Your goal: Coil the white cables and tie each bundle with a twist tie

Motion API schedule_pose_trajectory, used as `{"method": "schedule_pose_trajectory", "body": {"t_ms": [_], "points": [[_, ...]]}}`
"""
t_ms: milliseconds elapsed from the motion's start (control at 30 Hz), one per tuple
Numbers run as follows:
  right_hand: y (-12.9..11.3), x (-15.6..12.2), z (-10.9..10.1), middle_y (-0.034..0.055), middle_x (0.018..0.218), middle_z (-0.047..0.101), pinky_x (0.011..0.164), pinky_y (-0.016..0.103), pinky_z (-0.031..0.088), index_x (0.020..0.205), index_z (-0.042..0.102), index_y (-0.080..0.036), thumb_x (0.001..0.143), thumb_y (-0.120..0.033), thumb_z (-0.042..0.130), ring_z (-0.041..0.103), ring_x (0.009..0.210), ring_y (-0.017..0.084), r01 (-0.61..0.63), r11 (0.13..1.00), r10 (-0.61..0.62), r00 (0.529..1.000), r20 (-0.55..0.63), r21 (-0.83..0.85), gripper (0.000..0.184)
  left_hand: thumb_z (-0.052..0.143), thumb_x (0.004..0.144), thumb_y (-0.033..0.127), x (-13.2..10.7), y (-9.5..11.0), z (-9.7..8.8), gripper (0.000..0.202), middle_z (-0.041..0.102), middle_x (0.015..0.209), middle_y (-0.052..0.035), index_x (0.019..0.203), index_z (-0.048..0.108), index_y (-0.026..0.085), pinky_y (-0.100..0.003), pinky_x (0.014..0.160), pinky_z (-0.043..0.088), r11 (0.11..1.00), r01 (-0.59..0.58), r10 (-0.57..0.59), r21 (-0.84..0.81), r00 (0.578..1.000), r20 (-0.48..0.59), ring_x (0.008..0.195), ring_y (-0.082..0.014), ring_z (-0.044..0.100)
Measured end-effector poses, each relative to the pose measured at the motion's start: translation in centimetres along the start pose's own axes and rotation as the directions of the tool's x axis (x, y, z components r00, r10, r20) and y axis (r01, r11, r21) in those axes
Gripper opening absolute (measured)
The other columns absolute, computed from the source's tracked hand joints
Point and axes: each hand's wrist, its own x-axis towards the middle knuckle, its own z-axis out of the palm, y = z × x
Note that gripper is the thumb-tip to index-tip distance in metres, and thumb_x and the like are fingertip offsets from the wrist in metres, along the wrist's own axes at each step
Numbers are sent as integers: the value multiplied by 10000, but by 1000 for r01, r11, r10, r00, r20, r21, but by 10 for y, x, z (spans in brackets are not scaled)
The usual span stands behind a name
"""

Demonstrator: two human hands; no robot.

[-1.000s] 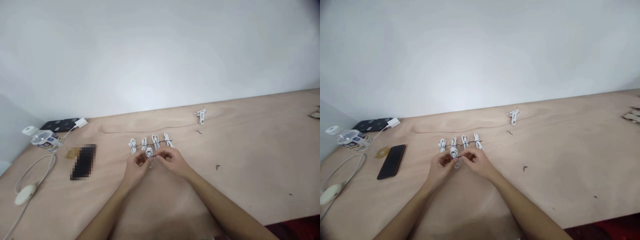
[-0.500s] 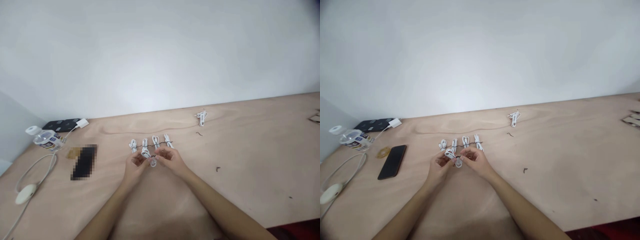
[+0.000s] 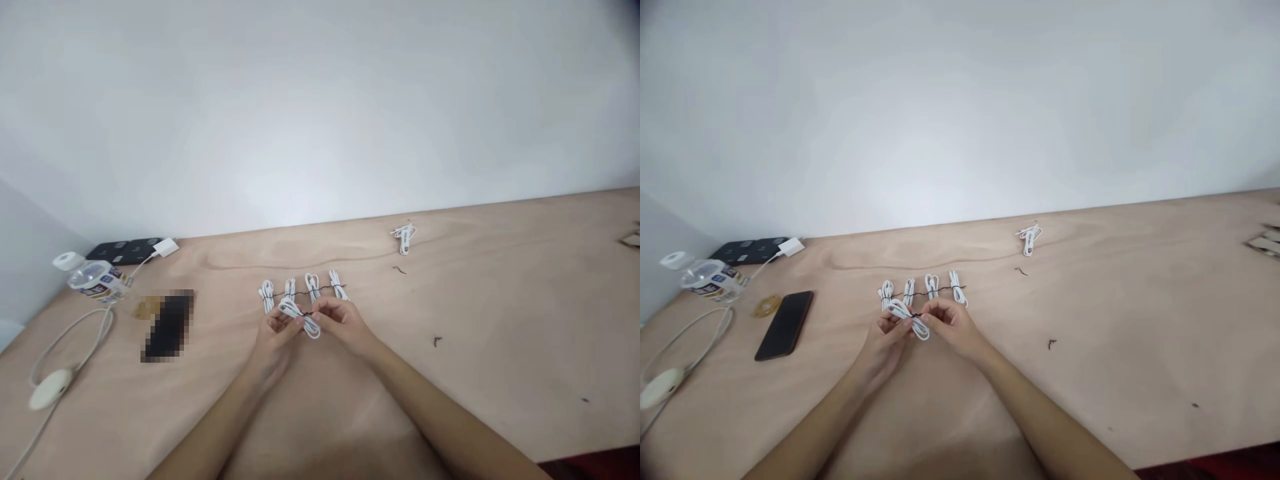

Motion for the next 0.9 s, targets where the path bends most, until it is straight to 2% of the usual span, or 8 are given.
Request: {"method": "schedule_pose_trajectory", "body": {"t_ms": [133, 267, 467, 600, 667, 767, 833, 900], "points": [[4, 2, 1, 18, 805, 645, 689, 301, 482, 914, 677, -216, 924, -546, 746, 602, 742, 185, 30, 999, -32, 997, -71, -41, 337, 878, 814, 377, 3, 1, -1, 296, 743, 953, -56, 1002, 739, 196, -320, 803, 573, 976, -132, 135, 173, 991, -4, 866, -209, 703], [3, 1, 3, 43, 865, 630, 697, 324, 489, 908, 710, -228, 956, -448, 720, 578, 756, 193, 179, 947, -229, 959, -169, -269, 225, 812, 877, 308, 2, 4, -3, 143, 756, 953, -54, 971, 763, 212, -330, 860, 550, 860, -303, 322, 410, 946, 24, 929, -225, 702], [2, -4, 3, 78, 966, 654, 774, 387, 546, 995, 732, -259, 977, -280, 682, 619, 838, 224, 362, 748, -484, 871, -84, -556, 57, 757, 897, 271, -6, 6, -2, 98, 755, 923, -51, 986, 788, 243, -354, 834, 549, 685, -401, 452, 608, 888, 77, 878, -233, 693], [4, -7, 5, 88, 981, 681, 821, 412, 563, 1047, 738, -282, 976, -210, 666, 659, 921, 248, 417, 645, -556, 831, -19, -641, 124, 759, 887, 259, -8, 7, -2, 72, 750, 893, -38, 954, 777, 241, -332, 792, 538, 620, -415, 487, 665, 869, 88, 831, -216, 682], [3, -8, 7, 91, 983, 682, 828, 410, 555, 1053, 739, -278, 970, -194, 662, 656, 924, 248, 423, 628, -562, 827, -4, -653, 141, 759, 887, 251, -8, 7, -2, 61, 738, 877, -32, 944, 769, 236, -325, 788, 529, 602, -420, 492, 679, 865, 100, 821, -208, 671], [1, -9, 9, 83, 974, 664, 785, 376, 528, 995, 730, -246, 956, -213, 675, 631, 883, 229, 372, 732, -494, 867, -68, -571, 75, 760, 887, 248, -5, 6, -3, 44, 733, 877, -32, 924, 763, 225, -317, 792, 520, 636, -404, 471, 658, 878, 85, 822, -201, 665], [0, -7, 10, 56, 903, 647, 710, 334, 493, 924, 713, -225, 951, -266, 698, 601, 796, 199, 266, 873, -352, 924, -149, -409, 52, 777, 880, 262, -2, 6, -2, 68, 748, 907, -47, 922, 767, 209, -316, 812, 527, 719, -378, 430, 584, 901, 54, 859, -208, 682], [1, -4, 9, 23, 815, 627, 657, 299, 452, 881, 701, -210, 946, -339, 729, 566, 723, 171, 137, 970, -171, 972, -164, -202, 147, 817, 857, 281, 1, 6, -1, 124, 766, 931, -64, 926, 771, 189, -319, 833, 541, 815, -325, 364, 479, 931, 13, 891, -219, 700]]}}
